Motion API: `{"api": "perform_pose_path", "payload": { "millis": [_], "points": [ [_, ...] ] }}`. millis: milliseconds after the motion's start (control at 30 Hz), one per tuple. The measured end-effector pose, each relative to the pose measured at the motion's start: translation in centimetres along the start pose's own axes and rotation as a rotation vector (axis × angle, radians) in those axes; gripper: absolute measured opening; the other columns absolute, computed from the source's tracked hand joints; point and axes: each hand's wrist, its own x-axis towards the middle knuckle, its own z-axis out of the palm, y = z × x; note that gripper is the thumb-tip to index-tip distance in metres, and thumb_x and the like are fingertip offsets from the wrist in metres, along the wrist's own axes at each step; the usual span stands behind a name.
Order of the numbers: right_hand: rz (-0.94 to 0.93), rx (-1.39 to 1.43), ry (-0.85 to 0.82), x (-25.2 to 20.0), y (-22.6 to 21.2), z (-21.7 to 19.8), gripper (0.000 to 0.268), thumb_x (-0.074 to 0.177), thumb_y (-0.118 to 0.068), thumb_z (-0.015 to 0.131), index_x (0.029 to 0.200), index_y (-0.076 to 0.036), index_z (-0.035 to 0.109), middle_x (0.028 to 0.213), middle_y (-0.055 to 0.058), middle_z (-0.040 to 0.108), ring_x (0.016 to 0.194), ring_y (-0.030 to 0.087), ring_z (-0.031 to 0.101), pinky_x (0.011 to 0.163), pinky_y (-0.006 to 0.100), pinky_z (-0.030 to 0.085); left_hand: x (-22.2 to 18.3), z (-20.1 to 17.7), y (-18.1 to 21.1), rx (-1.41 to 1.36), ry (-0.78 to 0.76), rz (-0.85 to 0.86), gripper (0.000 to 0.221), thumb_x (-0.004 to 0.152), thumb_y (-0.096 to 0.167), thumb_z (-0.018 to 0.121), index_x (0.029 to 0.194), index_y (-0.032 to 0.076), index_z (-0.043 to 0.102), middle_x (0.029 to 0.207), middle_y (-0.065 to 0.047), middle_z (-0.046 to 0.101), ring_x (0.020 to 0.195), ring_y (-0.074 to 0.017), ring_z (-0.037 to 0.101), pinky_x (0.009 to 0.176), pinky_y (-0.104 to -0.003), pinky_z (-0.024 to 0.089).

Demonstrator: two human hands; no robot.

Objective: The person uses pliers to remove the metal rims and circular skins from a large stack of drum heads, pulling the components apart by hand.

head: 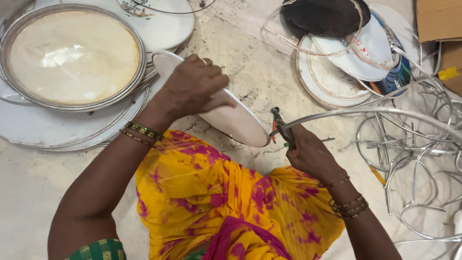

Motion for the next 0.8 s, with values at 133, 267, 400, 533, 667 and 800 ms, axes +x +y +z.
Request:
{"api": "perform_pose_path", "payload": {
  "millis": [133, 267, 400, 533, 667, 800],
  "points": [
    [-0.114, -0.137, 0.036, -1.2, -1.7, -2.2, 0.025, 0.073, -0.004, 0.061, 0.098, -0.002, 0.060, 0.085, 0.021, 0.064, 0.085, 0.043, 0.063, 0.072, 0.052, 0.049, 2.6, 0.7, 5.6, -0.065, -0.100, 0.102, 0.042, 0.079, 0.054, 0.070, 0.084, 0.013, 0.067, 0.077, -0.004, 0.068, 0.076, -0.0227, 0.067, 0.078, -0.041, 0.050],
    [-0.104, -0.155, -0.095, -2.7, -2.4, -3.7, 0.023, 0.070, -0.007, 0.061, 0.093, -0.003, 0.061, 0.084, 0.018, 0.067, 0.083, 0.041, 0.064, 0.073, 0.051, 0.051, 2.6, 3.5, 9.9, -0.176, -0.416, 0.076, 0.040, 0.086, 0.049, 0.070, 0.076, 0.011, 0.067, 0.072, -0.006, 0.066, 0.075, -0.0263, 0.067, 0.074, -0.043, 0.049],
    [0.089, -0.251, -0.276, -3.8, -2.2, -4.0, 0.019, 0.080, -0.014, 0.063, 0.097, -0.006, 0.060, 0.082, 0.017, 0.066, 0.083, 0.038, 0.066, 0.076, 0.049, 0.051, 1.8, 5.3, 9.9, -0.252, -0.247, 0.162, 0.038, 0.084, 0.046, 0.070, 0.072, 0.011, 0.063, 0.069, -0.004, 0.063, 0.072, -0.0231, 0.066, 0.070, -0.038, 0.049],
    [-0.019, -0.162, -0.183, -4.8, -2.1, -3.1, 0.023, 0.077, -0.008, 0.062, 0.099, -0.005, 0.057, 0.084, 0.015, 0.062, 0.083, 0.035, 0.063, 0.073, 0.048, 0.050, 0.9, 5.1, 9.2, 0.004, -0.104, 0.329, 0.026, 0.097, 0.027, 0.067, 0.075, 0.016, 0.060, 0.069, 0.002, 0.059, 0.065, -0.0108, 0.063, 0.062, -0.027, 0.047],
    [-0.164, -0.129, -0.165, -4.9, -1.6, -3.1, 0.018, 0.076, -0.008, 0.065, 0.090, -0.007, 0.054, 0.086, 0.011, 0.058, 0.082, 0.033, 0.060, 0.071, 0.046, 0.049, 0.0, 3.6, 8.3, 0.024, -0.020, 0.370, 0.029, 0.096, 0.033, 0.063, 0.073, 0.016, 0.056, 0.068, 0.003, 0.055, 0.063, -0.0108, 0.060, 0.058, -0.026, 0.045],
    [-0.153, -0.127, -0.188, -5.0, -1.4, -3.8, 0.024, 0.075, -0.006, 0.066, 0.094, -0.009, 0.052, 0.085, 0.012, 0.055, 0.080, 0.033, 0.059, 0.068, 0.047, 0.047, 0.1, 2.8, 7.6, 0.078, -0.030, 0.394, 0.025, 0.093, 0.026, 0.065, 0.072, 0.018, 0.052, 0.068, 0.005, 0.051, 0.064, -0.0084, 0.058, 0.056, -0.024, 0.043]
  ]
}}
